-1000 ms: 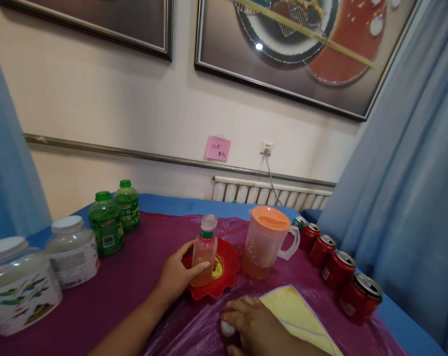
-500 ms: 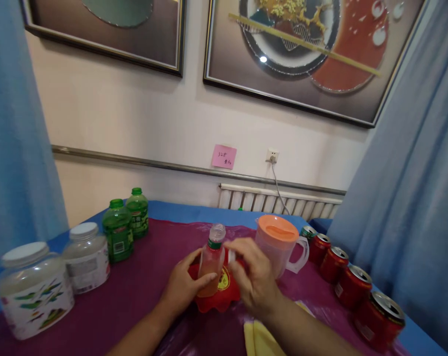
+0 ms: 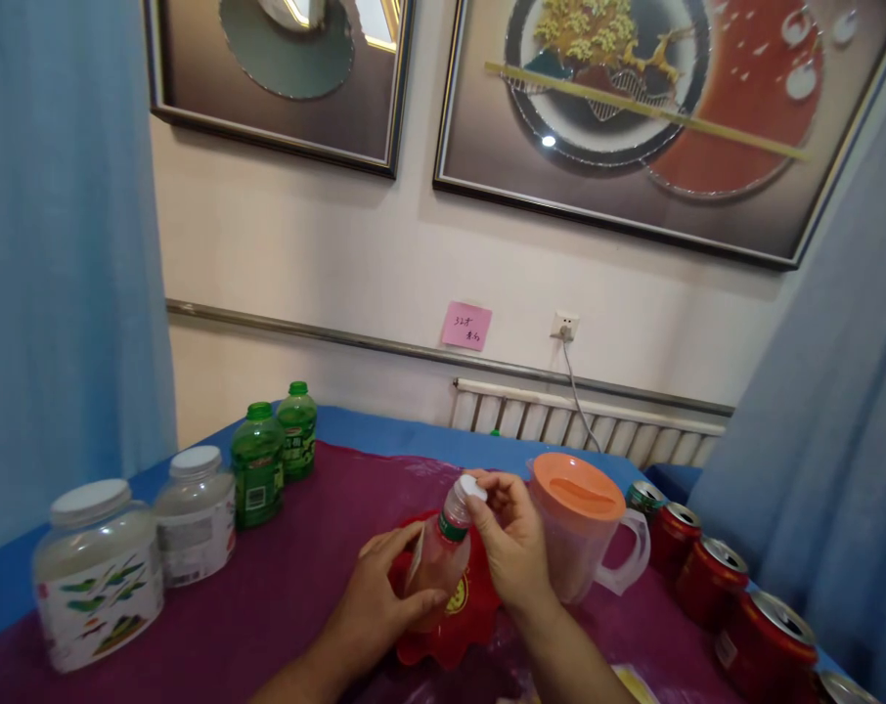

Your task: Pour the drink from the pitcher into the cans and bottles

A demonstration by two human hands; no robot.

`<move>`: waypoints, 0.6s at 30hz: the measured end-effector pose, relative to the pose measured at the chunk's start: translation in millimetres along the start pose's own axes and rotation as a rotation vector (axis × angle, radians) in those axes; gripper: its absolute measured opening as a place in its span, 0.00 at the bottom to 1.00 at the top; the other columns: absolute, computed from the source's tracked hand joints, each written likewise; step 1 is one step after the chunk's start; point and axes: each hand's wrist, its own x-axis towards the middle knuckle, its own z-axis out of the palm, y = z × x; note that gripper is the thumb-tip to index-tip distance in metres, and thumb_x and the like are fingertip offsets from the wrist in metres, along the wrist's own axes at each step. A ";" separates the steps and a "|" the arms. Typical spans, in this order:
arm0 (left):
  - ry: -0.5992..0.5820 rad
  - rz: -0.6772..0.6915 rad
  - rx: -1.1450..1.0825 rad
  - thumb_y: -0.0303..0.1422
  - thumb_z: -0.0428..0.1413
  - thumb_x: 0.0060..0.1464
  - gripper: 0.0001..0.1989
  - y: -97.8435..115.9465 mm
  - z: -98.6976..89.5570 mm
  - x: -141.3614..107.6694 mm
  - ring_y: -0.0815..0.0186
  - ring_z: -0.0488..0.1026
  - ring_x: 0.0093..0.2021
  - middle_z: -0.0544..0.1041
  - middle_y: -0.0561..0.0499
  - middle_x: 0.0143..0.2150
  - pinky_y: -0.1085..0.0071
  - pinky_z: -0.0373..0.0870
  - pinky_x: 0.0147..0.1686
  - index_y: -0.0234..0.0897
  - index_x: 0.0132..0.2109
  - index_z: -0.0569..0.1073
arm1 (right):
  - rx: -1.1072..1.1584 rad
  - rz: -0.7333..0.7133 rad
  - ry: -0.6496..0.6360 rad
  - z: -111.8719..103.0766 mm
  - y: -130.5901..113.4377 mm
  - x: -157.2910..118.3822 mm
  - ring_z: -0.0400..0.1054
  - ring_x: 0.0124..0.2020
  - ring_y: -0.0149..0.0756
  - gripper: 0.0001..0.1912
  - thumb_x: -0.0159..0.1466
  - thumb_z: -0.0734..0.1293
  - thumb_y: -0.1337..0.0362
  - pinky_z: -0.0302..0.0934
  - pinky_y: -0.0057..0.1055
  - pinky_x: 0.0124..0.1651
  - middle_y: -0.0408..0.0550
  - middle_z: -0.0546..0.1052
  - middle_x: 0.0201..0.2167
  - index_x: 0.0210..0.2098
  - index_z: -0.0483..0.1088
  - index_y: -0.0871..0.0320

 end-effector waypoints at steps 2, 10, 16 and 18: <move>-0.005 0.004 0.006 0.39 0.70 0.36 0.36 2.6 -1.8 -0.2 0.47 0.73 0.57 0.80 0.47 0.56 0.52 0.67 0.59 0.47 0.57 0.76 | -0.016 0.015 -0.043 -1.6 -1.0 0.7 0.73 0.46 0.40 0.12 0.63 0.72 0.57 0.66 0.38 0.50 0.50 0.79 0.44 0.41 0.73 0.56; 0.000 0.019 0.027 0.36 0.68 0.37 0.35 7.6 -5.3 -1.2 0.49 0.73 0.56 0.80 0.48 0.55 0.53 0.67 0.59 0.48 0.57 0.76 | -0.231 -0.055 -0.126 -8.2 -8.4 0.8 0.71 0.51 0.40 0.12 0.64 0.70 0.62 0.61 0.37 0.57 0.48 0.79 0.48 0.47 0.75 0.54; -0.009 0.028 0.032 0.34 0.68 0.37 0.35 9.3 -5.3 -2.7 0.50 0.73 0.57 0.79 0.48 0.56 0.53 0.67 0.59 0.48 0.57 0.76 | -0.234 -0.046 -0.096 -8.5 -5.6 1.9 0.72 0.43 0.38 0.13 0.61 0.73 0.62 0.66 0.35 0.49 0.47 0.78 0.42 0.45 0.76 0.55; -0.012 0.027 0.033 0.34 0.68 0.37 0.35 9.1 -5.7 -3.7 0.50 0.73 0.57 0.79 0.48 0.56 0.54 0.67 0.59 0.49 0.57 0.76 | -0.198 -0.039 -0.076 -8.1 -0.8 1.1 0.72 0.46 0.40 0.14 0.61 0.73 0.60 0.66 0.36 0.51 0.48 0.78 0.45 0.47 0.76 0.54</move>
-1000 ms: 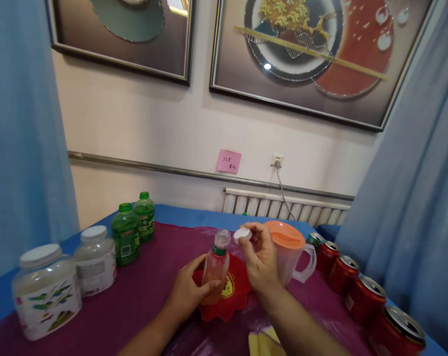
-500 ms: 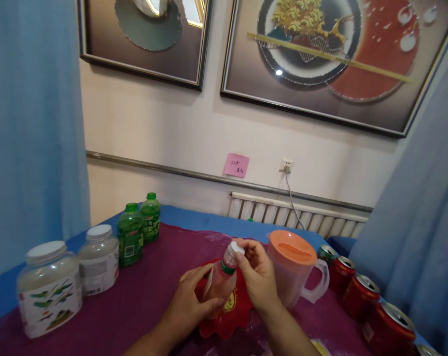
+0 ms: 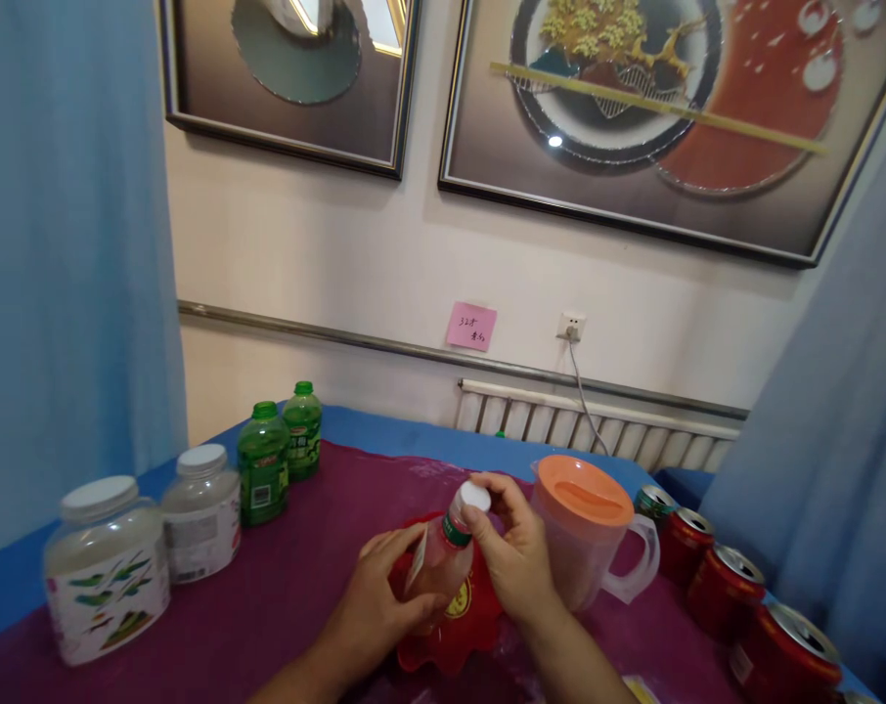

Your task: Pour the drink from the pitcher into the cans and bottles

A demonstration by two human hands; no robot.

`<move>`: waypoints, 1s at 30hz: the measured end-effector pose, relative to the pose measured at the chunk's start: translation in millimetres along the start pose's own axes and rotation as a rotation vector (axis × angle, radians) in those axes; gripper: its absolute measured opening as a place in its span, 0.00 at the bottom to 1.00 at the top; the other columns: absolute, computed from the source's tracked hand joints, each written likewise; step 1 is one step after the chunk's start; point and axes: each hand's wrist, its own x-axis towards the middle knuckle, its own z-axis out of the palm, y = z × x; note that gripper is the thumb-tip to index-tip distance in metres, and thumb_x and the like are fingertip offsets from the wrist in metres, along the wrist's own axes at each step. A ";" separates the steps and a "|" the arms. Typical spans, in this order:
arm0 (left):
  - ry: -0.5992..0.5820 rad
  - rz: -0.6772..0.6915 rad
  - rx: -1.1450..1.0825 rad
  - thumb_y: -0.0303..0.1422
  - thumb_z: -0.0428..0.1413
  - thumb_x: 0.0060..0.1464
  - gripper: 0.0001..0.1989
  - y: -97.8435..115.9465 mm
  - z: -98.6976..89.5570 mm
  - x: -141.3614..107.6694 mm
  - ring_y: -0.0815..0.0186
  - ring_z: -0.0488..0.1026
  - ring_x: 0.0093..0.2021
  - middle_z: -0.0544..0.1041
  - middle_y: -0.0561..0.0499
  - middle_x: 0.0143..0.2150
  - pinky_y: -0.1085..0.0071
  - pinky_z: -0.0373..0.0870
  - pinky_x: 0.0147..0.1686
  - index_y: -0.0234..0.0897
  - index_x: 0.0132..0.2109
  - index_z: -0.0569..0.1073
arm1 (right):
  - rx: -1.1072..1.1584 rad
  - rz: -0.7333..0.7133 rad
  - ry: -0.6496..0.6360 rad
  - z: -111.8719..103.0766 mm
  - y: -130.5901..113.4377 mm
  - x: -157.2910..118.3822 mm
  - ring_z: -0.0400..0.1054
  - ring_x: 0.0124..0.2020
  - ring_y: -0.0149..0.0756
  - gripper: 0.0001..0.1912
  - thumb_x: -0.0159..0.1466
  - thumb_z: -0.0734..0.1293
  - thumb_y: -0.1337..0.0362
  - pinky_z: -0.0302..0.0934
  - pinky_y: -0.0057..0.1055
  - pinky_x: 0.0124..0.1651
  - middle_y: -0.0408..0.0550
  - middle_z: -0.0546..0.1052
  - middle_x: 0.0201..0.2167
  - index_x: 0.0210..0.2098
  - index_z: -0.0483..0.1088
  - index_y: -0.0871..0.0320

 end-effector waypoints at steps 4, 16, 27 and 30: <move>0.002 -0.003 -0.009 0.37 0.69 0.37 0.35 1.5 -1.4 -0.2 0.49 0.73 0.57 0.79 0.47 0.56 0.54 0.67 0.59 0.48 0.57 0.76 | 0.013 -0.026 0.001 0.9 5.1 -2.8 0.69 0.55 0.42 0.14 0.65 0.70 0.60 0.61 0.40 0.59 0.49 0.77 0.52 0.49 0.77 0.53; -0.013 -0.005 -0.023 0.36 0.68 0.38 0.34 2.0 -0.1 0.7 0.49 0.72 0.57 0.79 0.47 0.56 0.51 0.66 0.60 0.47 0.57 0.76 | -0.046 -0.032 0.078 7.4 -3.3 -6.9 0.69 0.41 0.37 0.16 0.59 0.74 0.62 0.64 0.35 0.47 0.45 0.75 0.41 0.45 0.71 0.55; -0.019 -0.008 -0.018 0.38 0.68 0.39 0.34 8.0 -4.1 3.5 0.50 0.74 0.55 0.80 0.47 0.55 0.54 0.68 0.59 0.46 0.57 0.76 | 0.110 -0.054 -0.043 0.4 -6.5 -9.5 0.64 0.63 0.44 0.16 0.71 0.63 0.58 0.56 0.45 0.65 0.53 0.72 0.60 0.56 0.70 0.53; -0.033 -0.016 -0.025 0.39 0.68 0.38 0.33 13.4 -5.3 3.7 0.50 0.75 0.55 0.80 0.47 0.55 0.53 0.68 0.59 0.46 0.56 0.76 | 0.102 -0.044 -0.028 2.9 -4.9 -8.1 0.67 0.59 0.43 0.14 0.70 0.64 0.58 0.59 0.43 0.63 0.52 0.76 0.55 0.53 0.72 0.54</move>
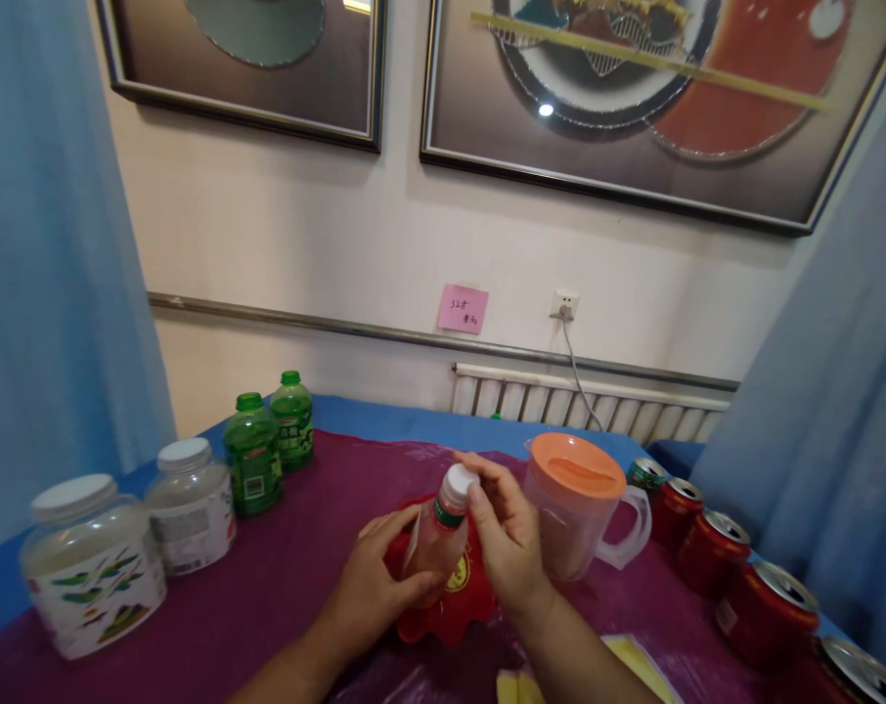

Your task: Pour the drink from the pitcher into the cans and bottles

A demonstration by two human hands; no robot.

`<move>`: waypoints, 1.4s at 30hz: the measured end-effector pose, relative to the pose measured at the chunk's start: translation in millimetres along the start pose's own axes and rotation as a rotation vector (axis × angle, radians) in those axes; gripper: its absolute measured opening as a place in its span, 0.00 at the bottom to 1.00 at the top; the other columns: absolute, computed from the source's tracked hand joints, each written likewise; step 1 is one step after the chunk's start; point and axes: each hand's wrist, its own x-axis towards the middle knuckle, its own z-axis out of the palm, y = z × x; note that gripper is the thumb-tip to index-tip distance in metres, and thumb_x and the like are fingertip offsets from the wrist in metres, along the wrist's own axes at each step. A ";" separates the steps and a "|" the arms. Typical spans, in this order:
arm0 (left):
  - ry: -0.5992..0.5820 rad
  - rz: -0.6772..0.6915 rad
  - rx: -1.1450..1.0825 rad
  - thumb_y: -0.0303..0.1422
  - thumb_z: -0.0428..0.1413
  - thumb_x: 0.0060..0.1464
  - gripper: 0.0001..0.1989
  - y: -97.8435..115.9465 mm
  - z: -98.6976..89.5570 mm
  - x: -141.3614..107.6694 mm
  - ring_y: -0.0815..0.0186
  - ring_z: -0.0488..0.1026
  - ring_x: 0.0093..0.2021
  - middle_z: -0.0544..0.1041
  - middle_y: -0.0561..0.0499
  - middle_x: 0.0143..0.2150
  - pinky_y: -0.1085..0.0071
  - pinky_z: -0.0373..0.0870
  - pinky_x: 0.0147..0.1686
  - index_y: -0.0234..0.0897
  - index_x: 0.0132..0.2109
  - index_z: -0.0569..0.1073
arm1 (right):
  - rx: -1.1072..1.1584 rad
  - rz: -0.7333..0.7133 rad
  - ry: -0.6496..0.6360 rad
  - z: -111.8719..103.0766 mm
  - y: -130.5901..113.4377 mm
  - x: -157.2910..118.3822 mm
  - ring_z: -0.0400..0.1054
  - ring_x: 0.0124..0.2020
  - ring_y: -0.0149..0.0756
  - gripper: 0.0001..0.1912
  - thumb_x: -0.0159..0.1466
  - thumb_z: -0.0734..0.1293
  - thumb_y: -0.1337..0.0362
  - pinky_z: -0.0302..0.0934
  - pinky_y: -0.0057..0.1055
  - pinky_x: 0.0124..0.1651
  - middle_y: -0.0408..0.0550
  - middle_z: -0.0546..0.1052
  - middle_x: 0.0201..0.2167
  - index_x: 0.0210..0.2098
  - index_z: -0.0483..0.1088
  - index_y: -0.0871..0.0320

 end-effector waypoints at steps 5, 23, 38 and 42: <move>0.004 -0.017 -0.011 0.40 0.69 0.37 0.34 4.6 -1.1 -0.5 0.49 0.74 0.56 0.80 0.46 0.56 0.52 0.68 0.59 0.45 0.56 0.77 | -0.069 -0.002 0.105 3.6 3.0 -0.2 0.71 0.46 0.39 0.18 0.60 0.75 0.59 0.66 0.37 0.52 0.47 0.75 0.45 0.47 0.70 0.54; 0.038 0.021 -0.008 0.44 0.69 0.38 0.35 -14.5 4.2 2.0 0.48 0.75 0.55 0.80 0.45 0.55 0.52 0.70 0.58 0.45 0.57 0.76 | -0.010 -0.022 0.034 5.2 6.0 -5.0 0.66 0.60 0.45 0.24 0.69 0.66 0.57 0.60 0.46 0.62 0.56 0.70 0.60 0.63 0.62 0.53; 0.073 -0.003 -0.015 0.44 0.69 0.38 0.36 -27.9 5.8 6.2 0.47 0.76 0.54 0.80 0.44 0.55 0.51 0.70 0.58 0.42 0.57 0.76 | 0.073 -0.005 0.028 8.2 1.6 -2.2 0.67 0.60 0.43 0.20 0.71 0.64 0.59 0.59 0.46 0.64 0.54 0.73 0.59 0.61 0.66 0.52; 0.076 -0.005 -0.016 0.42 0.68 0.39 0.34 -26.8 5.8 4.9 0.48 0.76 0.55 0.80 0.45 0.55 0.51 0.70 0.58 0.42 0.56 0.76 | 0.030 -0.045 0.016 6.8 3.3 -1.4 0.69 0.57 0.42 0.14 0.70 0.64 0.60 0.60 0.44 0.62 0.52 0.76 0.54 0.55 0.70 0.53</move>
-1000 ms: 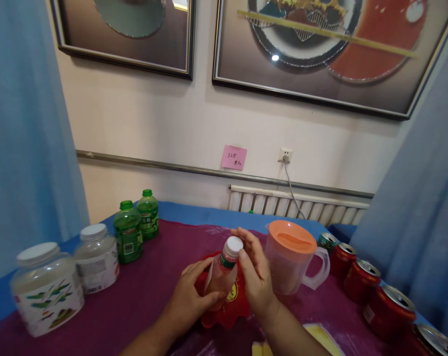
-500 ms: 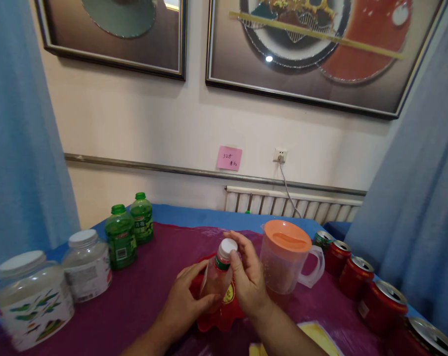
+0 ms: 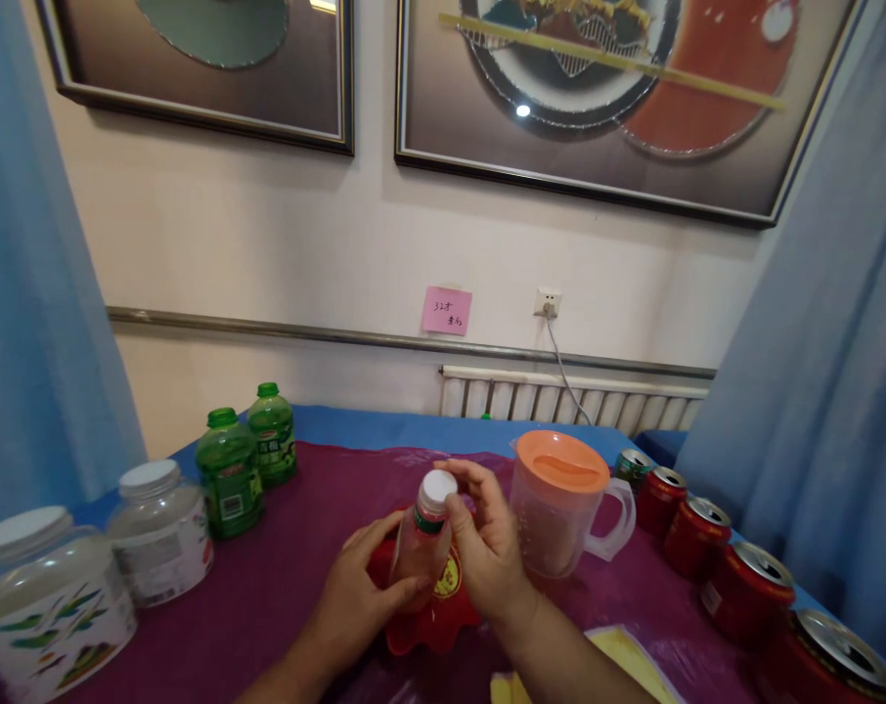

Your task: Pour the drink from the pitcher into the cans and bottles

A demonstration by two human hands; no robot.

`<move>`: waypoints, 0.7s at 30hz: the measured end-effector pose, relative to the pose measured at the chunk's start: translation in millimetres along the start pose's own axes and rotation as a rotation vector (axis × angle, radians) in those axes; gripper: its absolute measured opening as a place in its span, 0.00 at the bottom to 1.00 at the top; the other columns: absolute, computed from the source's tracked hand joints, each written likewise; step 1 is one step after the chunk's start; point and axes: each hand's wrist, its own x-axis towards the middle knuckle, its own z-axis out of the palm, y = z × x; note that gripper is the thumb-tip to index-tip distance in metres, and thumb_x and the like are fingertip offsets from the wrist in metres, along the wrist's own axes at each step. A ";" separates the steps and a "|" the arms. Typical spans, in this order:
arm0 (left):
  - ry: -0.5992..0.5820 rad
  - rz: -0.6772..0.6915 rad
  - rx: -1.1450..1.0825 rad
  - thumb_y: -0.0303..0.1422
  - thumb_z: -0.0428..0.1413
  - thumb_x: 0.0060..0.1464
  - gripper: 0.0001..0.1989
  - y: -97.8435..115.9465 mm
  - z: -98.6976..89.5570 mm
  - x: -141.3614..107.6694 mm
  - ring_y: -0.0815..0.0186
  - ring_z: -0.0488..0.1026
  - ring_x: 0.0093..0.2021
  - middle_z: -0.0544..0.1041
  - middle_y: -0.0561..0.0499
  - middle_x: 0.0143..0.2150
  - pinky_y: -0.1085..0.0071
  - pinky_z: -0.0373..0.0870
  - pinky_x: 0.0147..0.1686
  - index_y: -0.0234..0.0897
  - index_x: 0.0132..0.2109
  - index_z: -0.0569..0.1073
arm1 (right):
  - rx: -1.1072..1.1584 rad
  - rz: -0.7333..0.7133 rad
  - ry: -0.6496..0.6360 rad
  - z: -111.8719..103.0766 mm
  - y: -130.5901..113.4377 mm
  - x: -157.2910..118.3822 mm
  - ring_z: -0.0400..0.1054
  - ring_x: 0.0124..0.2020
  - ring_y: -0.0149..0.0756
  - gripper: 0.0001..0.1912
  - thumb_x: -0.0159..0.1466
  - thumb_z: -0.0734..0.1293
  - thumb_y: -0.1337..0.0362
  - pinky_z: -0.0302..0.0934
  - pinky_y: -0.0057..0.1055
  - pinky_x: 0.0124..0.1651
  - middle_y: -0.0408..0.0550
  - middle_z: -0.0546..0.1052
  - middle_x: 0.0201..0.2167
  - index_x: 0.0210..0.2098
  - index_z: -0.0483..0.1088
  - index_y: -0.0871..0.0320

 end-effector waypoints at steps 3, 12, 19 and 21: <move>0.002 -0.002 0.000 0.41 0.68 0.39 0.33 0.9 0.1 -1.3 0.48 0.75 0.56 0.80 0.45 0.55 0.51 0.70 0.58 0.42 0.56 0.76 | -0.012 -0.027 0.023 0.8 0.6 -1.3 0.70 0.56 0.42 0.12 0.70 0.65 0.62 0.61 0.43 0.61 0.53 0.76 0.52 0.52 0.70 0.54; 0.044 0.002 0.037 0.41 0.69 0.36 0.33 -2.5 2.3 -2.3 0.49 0.76 0.54 0.80 0.44 0.54 0.52 0.71 0.56 0.42 0.54 0.77 | -0.034 -0.051 0.004 1.4 7.9 -4.0 0.68 0.57 0.41 0.07 0.72 0.62 0.64 0.60 0.44 0.60 0.52 0.74 0.53 0.49 0.65 0.53; 0.056 0.027 0.014 0.42 0.69 0.38 0.33 -2.1 3.1 -2.5 0.48 0.75 0.55 0.80 0.45 0.55 0.51 0.71 0.57 0.43 0.54 0.77 | -0.073 -0.060 -0.006 0.9 3.6 -4.1 0.69 0.56 0.41 0.09 0.71 0.64 0.62 0.61 0.43 0.60 0.51 0.75 0.53 0.50 0.66 0.53; 0.058 0.026 -0.028 0.46 0.69 0.38 0.35 1.1 0.9 -1.3 0.48 0.76 0.54 0.80 0.44 0.54 0.52 0.72 0.56 0.41 0.55 0.76 | -0.062 -0.017 0.006 0.8 3.9 -3.6 0.69 0.56 0.42 0.18 0.68 0.67 0.59 0.61 0.44 0.59 0.52 0.74 0.54 0.56 0.64 0.53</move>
